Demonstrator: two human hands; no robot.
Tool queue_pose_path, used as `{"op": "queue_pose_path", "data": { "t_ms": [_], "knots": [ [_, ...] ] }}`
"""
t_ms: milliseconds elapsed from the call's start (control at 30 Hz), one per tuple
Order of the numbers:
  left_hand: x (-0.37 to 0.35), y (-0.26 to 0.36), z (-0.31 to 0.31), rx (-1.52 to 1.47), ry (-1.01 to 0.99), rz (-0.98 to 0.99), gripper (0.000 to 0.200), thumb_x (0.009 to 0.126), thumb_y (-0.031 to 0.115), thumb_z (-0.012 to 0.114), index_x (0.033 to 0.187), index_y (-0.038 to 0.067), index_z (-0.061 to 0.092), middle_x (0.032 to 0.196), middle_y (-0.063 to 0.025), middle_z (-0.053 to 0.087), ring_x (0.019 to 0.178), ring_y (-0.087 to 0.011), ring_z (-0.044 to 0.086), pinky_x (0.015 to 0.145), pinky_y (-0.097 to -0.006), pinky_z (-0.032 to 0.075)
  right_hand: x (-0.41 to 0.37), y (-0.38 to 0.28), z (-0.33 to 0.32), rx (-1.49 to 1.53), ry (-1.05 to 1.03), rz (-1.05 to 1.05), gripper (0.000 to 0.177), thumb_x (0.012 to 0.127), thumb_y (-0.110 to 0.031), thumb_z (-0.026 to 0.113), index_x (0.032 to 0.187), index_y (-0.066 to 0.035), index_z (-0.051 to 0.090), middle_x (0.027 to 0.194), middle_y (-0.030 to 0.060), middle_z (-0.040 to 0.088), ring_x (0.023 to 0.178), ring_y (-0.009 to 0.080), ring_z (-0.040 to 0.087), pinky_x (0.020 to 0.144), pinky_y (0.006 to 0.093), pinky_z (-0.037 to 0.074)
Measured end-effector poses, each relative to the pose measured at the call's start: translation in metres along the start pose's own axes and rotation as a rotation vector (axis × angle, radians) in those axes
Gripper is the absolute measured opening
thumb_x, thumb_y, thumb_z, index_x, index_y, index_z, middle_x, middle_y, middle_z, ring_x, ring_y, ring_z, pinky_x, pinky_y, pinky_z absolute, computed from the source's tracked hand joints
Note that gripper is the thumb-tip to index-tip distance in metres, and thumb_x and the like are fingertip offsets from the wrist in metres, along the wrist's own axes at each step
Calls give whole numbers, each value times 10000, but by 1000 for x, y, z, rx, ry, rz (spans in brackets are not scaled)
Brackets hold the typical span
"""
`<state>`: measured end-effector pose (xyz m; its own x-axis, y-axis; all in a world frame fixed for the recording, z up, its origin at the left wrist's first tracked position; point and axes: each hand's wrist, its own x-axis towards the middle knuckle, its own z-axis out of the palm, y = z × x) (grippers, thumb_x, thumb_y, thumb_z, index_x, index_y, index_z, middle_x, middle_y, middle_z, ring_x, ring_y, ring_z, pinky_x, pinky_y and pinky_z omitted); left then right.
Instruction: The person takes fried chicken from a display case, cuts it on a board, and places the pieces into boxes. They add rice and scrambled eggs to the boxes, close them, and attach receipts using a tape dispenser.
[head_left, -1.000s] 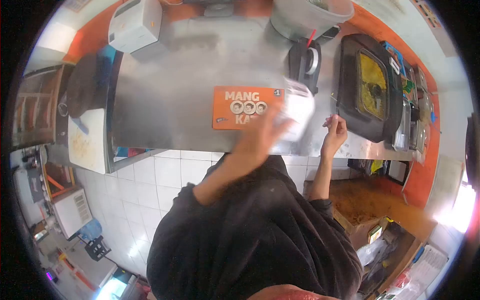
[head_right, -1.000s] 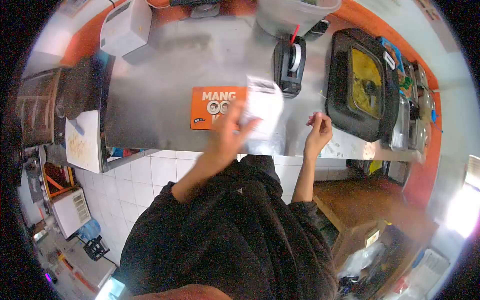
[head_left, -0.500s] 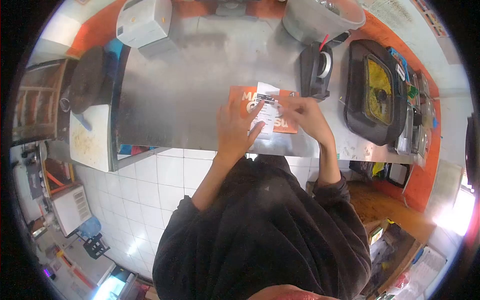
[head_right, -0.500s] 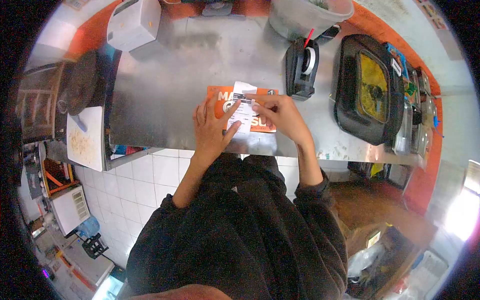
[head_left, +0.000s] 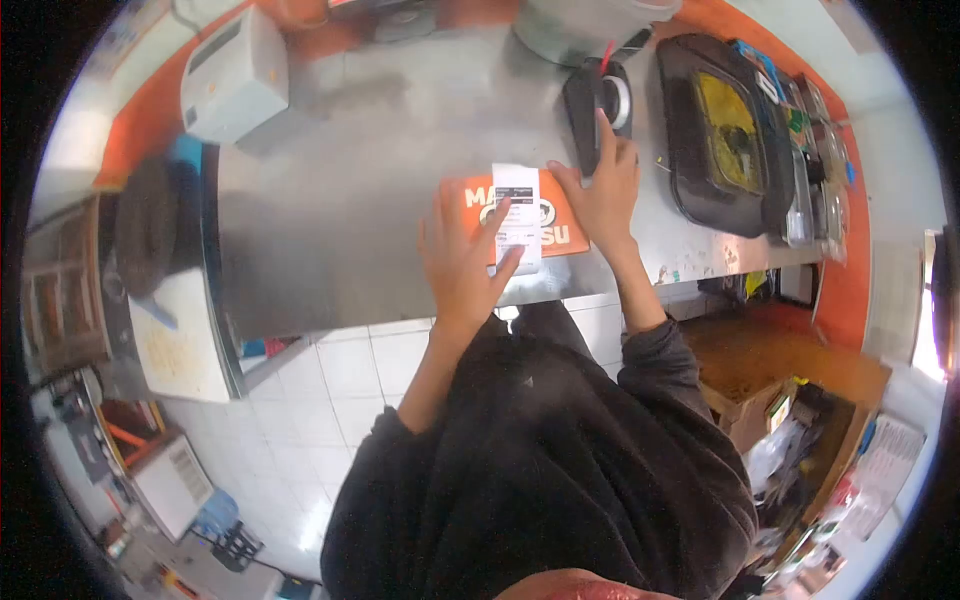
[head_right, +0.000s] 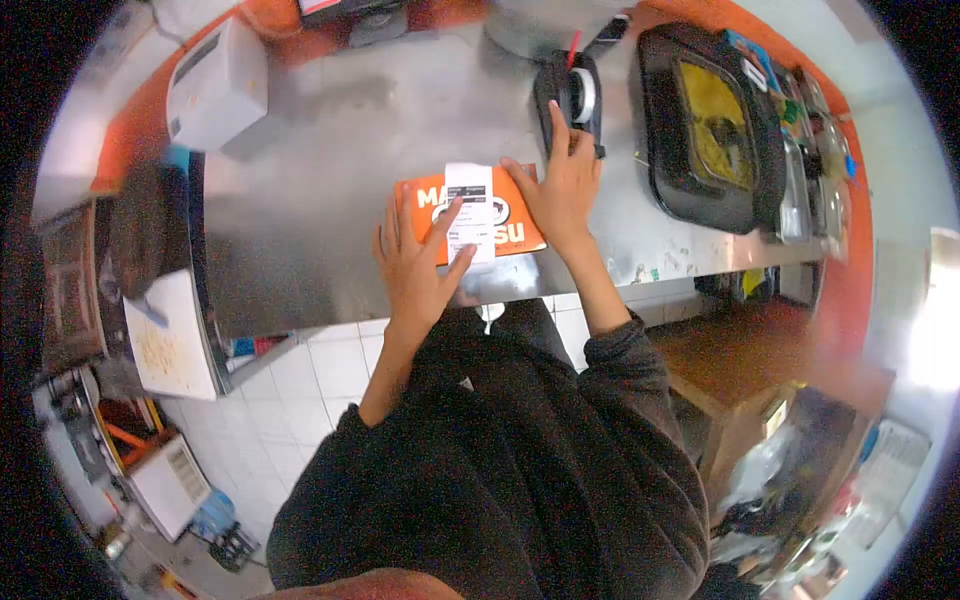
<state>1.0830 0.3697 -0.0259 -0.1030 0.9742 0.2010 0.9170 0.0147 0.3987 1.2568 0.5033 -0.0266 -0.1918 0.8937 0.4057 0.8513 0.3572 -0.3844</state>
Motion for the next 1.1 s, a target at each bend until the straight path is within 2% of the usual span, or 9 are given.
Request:
{"op": "queue_pose_path", "data": {
  "t_ms": [100, 167, 233, 267, 400, 533, 733, 933, 1100],
  "knots": [
    [-8, -30, 28, -578, 121, -219, 704, 888, 443, 630, 1477, 136, 395, 1576, -182, 217, 1398, -350, 321, 1107, -499, 303, -23, 30, 8, 418, -130, 252, 875, 797, -446, 769, 1431, 4, 366, 1164, 178, 552, 1075, 295, 534, 920, 403, 438],
    [-2, -36, 23, -1077, 100, -532, 703, 935, 383, 610, 1488, 53, 328, 1503, -155, 354, 1335, -289, 410, 1044, -417, 406, -51, 56, 38, 969, -687, 587, 785, 834, -447, 741, 1375, 28, 428, 1209, 167, 592, 1128, 236, 545, 976, 367, 438],
    [-13, -110, 79, -1342, -271, -439, 531, 1001, 363, 522, 1429, 72, 406, 1268, -78, 521, 1190, -192, 510, 965, -371, 468, -51, 6, -5, 1318, -662, 655, 659, 808, -465, 750, 1253, -12, 575, 1183, 83, 635, 1092, 158, 578, 987, 335, 450],
    [-18, -120, 91, -1173, -187, -239, 463, 1018, 328, 484, 1406, 80, 433, 1253, -73, 531, 1171, -188, 516, 946, -364, 472, -59, 9, 7, 1208, -597, 763, 595, 817, -440, 746, 1228, -34, 603, 1144, 55, 639, 1050, 135, 570, 946, 316, 460],
    [-2, -86, 61, -1583, -393, -590, 591, 1006, 413, 472, 1455, 52, 341, 1367, -120, 476, 1248, -254, 484, 1044, -415, 410, -88, 20, 3, 1322, -442, 611, 656, 810, -447, 759, 1263, -23, 546, 1146, 71, 632, 1027, 154, 579, 901, 307, 468],
    [-25, -2, 45, -1500, -541, -498, 664, 1003, 454, 447, 1509, 68, 256, 1470, -133, 380, 1355, -252, 376, 1131, -421, 289, -148, 60, -37, 1459, -314, 699, 669, 823, -447, 749, 1286, -21, 522, 1152, 123, 625, 1050, 168, 589, 910, 312, 475],
    [-58, 163, 137, -1403, -1107, -426, 640, 1002, 375, 477, 1495, 37, 247, 1438, -129, 412, 1297, -244, 447, 1038, -387, 411, -289, 160, -203, 1306, 119, 933, 837, 851, -414, 725, 1456, 5, 325, 1282, 134, 553, 1119, 161, 567, 959, 301, 463],
    [-168, 420, 218, -1218, -1358, 118, 683, 984, 269, 511, 1522, 42, 157, 1429, -131, 392, 1302, -227, 420, 985, -357, 445, -485, 282, -326, 1249, 540, 1147, 860, 863, -354, 721, 1471, 55, 272, 1422, 189, 453, 1305, 247, 460, 1109, 353, 339],
    [-260, 610, 316, -1071, -1529, 453, 736, 968, 335, 529, 1513, 7, 158, 1427, -152, 363, 1324, -237, 384, 1054, -351, 377, -615, 393, -432, 1219, 679, 1393, 592, 903, -342, 670, 1327, 27, 487, 1218, 115, 611, 1106, 183, 609, 946, 327, 507]
  ]
}}
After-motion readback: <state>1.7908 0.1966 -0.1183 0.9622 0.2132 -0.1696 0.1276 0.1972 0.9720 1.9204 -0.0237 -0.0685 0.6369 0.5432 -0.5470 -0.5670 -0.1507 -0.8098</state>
